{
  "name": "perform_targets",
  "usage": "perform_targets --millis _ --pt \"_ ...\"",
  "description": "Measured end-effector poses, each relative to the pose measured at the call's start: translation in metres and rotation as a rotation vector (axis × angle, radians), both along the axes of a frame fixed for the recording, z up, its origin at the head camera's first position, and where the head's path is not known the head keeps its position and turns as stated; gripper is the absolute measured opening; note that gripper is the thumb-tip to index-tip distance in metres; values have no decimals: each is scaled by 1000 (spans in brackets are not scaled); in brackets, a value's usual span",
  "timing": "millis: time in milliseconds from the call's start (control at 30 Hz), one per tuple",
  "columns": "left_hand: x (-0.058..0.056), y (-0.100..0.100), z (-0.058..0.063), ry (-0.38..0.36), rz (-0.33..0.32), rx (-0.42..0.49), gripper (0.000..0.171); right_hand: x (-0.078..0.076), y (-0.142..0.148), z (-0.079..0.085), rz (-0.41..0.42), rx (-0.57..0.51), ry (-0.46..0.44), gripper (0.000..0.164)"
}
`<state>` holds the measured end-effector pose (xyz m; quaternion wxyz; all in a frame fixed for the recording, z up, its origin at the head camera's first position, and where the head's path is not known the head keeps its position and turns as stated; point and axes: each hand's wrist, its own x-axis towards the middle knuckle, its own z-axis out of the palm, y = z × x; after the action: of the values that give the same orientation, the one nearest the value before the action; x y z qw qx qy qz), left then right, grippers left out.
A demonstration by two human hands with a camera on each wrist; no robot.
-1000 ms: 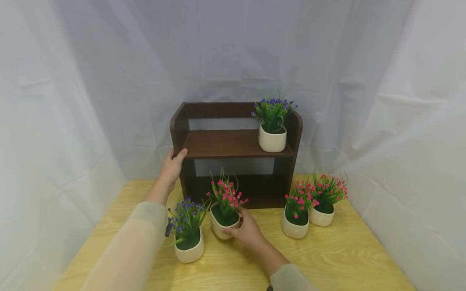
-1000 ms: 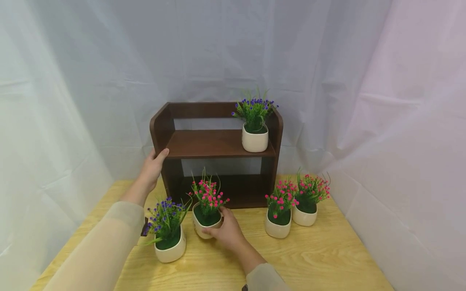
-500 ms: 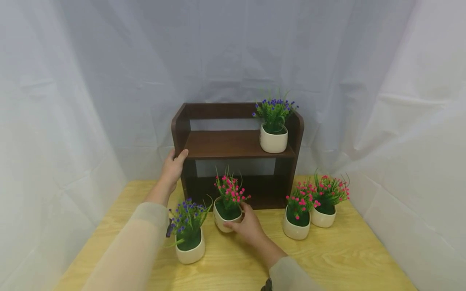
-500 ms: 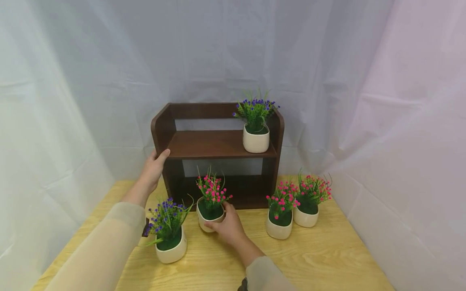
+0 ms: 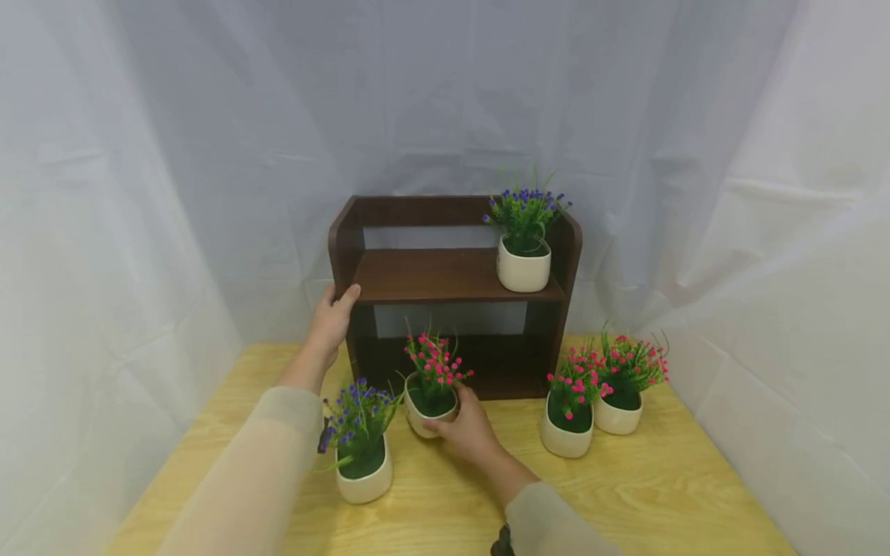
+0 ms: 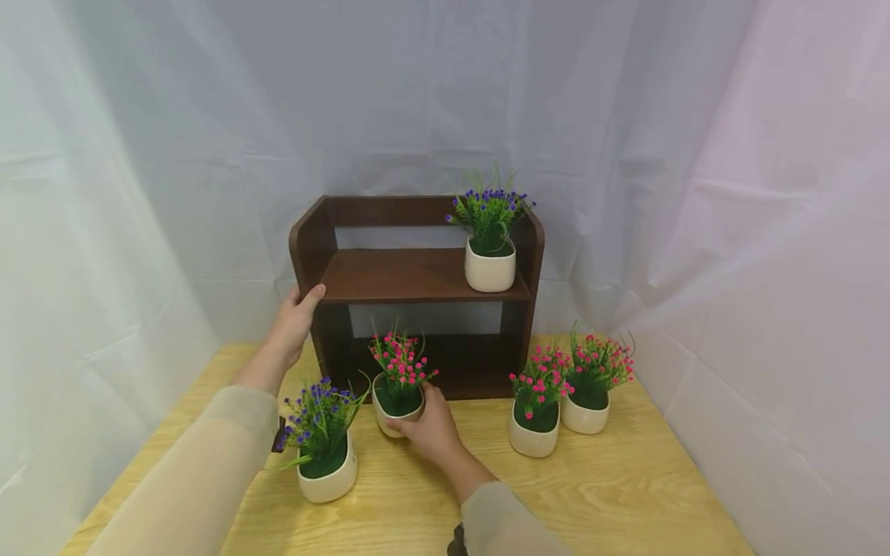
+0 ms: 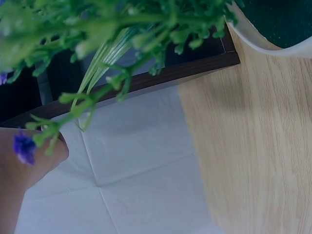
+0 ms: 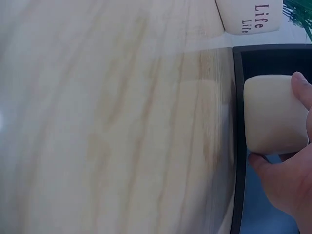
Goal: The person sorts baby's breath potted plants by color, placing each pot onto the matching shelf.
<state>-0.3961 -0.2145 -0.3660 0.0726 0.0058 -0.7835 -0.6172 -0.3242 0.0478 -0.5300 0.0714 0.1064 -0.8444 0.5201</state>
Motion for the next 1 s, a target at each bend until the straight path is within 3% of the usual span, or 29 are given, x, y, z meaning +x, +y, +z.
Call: perform_targets --millis 1000 --pt "1 0 0 -8 8 21 83 -22 -14 1 12 80 -43 95"
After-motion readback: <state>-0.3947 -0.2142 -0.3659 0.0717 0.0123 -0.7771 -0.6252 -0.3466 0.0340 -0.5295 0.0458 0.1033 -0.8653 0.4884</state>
